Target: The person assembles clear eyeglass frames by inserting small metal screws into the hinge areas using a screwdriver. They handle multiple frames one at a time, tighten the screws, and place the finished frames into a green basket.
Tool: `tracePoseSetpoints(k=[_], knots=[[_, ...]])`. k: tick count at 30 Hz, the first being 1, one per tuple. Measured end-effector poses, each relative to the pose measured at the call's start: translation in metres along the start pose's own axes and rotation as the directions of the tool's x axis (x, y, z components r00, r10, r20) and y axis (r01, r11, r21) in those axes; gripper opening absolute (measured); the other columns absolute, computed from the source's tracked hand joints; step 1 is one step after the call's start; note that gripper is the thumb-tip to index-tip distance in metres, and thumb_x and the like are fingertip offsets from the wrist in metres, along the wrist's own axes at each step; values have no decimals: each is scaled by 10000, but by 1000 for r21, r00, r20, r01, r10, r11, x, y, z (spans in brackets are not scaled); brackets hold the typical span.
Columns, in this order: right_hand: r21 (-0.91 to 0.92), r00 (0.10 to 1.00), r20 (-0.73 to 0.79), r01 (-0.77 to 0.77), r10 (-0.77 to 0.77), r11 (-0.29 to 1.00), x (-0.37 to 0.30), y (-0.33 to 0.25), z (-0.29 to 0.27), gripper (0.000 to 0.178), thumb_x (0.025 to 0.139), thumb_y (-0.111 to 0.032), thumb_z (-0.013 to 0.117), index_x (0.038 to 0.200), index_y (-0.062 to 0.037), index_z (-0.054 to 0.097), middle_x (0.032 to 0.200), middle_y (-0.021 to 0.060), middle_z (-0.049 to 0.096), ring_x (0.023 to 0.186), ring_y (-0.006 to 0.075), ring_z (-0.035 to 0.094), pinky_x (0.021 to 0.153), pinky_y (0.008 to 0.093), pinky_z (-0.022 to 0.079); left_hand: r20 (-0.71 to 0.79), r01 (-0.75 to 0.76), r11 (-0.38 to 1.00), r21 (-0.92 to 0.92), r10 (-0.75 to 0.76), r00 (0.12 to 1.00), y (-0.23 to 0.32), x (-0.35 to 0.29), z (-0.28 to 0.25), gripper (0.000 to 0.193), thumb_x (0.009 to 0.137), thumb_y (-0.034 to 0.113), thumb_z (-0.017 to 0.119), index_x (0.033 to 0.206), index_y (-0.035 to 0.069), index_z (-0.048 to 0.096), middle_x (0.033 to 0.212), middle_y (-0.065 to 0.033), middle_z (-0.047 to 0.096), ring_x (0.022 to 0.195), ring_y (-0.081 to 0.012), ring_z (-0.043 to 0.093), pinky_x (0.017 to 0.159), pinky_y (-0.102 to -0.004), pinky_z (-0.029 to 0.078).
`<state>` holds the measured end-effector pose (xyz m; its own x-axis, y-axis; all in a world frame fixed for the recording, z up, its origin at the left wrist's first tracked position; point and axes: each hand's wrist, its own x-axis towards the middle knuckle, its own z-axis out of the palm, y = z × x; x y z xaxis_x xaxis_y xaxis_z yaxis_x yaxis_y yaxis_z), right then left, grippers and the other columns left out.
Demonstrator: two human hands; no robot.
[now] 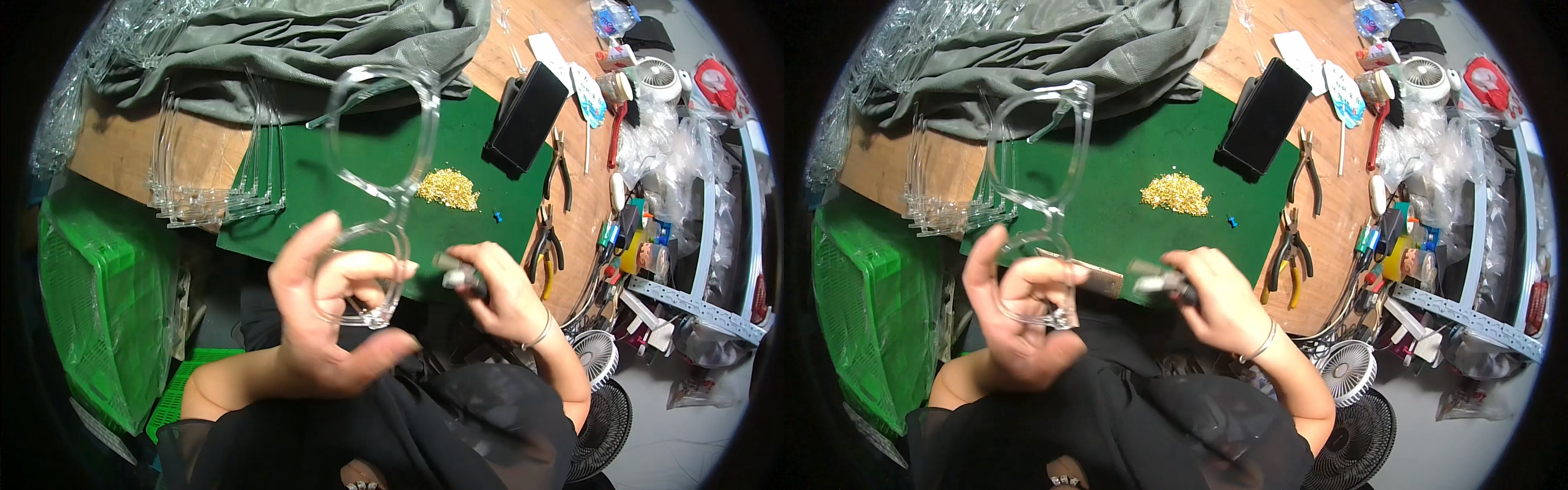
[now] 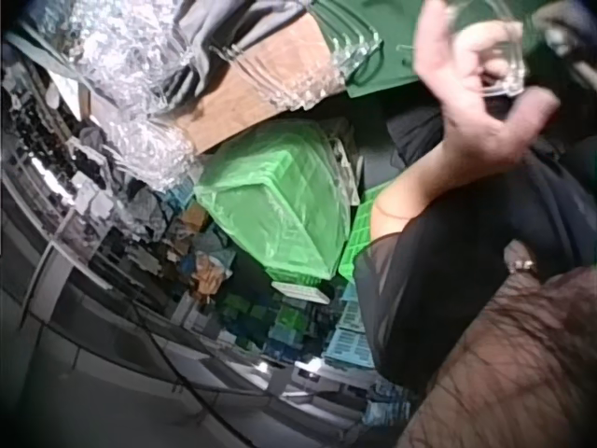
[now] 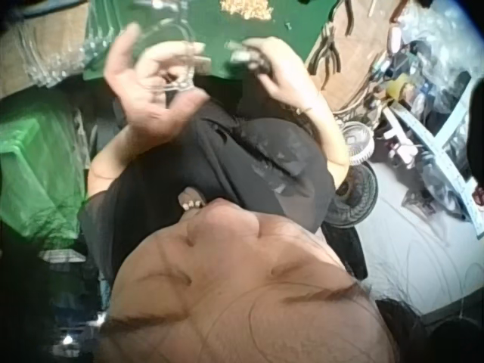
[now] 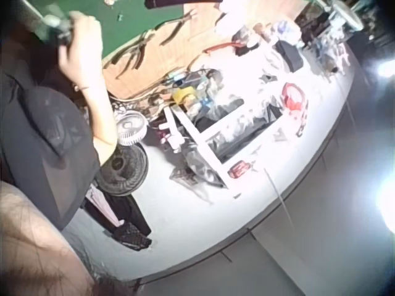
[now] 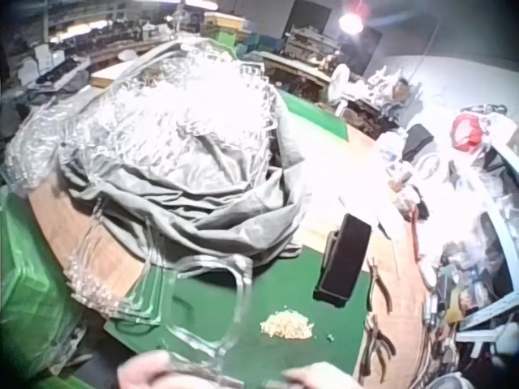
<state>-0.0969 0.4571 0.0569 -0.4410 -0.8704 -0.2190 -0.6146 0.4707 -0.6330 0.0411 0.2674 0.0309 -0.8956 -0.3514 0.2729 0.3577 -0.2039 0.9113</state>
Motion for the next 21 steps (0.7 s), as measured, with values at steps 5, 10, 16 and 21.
tracePoseSetpoints(k=[5, 10, 16, 21], knots=[[-420, 979, -184, -154, 82, 894, 14, 22, 40, 558, 714, -107, 649, 1227, 19, 471, 816, 125, 499, 771, 280, 509, 698, 376, 404, 78, 26, 1000, -2, -25, 997, -2, 9, 1, 920, 770, -93, 587, 1414, 76, -47, 1094, -236, 540, 732, -124, 548, 642, -211, 463], [-456, 979, -188, -158, 79, 876, 15, 28, 55, 601, 700, -117, 656, 1256, 5, 462, 803, 93, 488, 768, 246, 498, 697, 361, 387, 36, 96, 995, -3, -96, 995, 2, 4, -7, 928, 751, -87, 601, 1411, 71, -33, 1067, -219, 571, 734, -146, 579, 671, -250, 511], [-409, 964, -254, -183, 81, 894, 23, 26, 34, 605, 702, -113, 660, 1262, 2, 463, 840, 102, 497, 784, 250, 501, 706, 359, 394, 62, 148, 988, -45, -145, 987, 6, 11, -9, 956, 745, -77, 580, 1419, 62, -83, 1072, -199, 567, 702, -154, 595, 666, -269, 524], [-530, 974, -216, -181, 74, 829, 23, 25, 54, 638, 666, -137, 675, 1259, -2, 481, 794, 84, 480, 766, 241, 498, 682, 350, 379, 107, 97, 995, -35, -93, 990, 4, 14, -13, 957, 738, -85, 587, 1418, 61, -71, 1062, -187, 572, 685, -156, 600, 660, -259, 520]])
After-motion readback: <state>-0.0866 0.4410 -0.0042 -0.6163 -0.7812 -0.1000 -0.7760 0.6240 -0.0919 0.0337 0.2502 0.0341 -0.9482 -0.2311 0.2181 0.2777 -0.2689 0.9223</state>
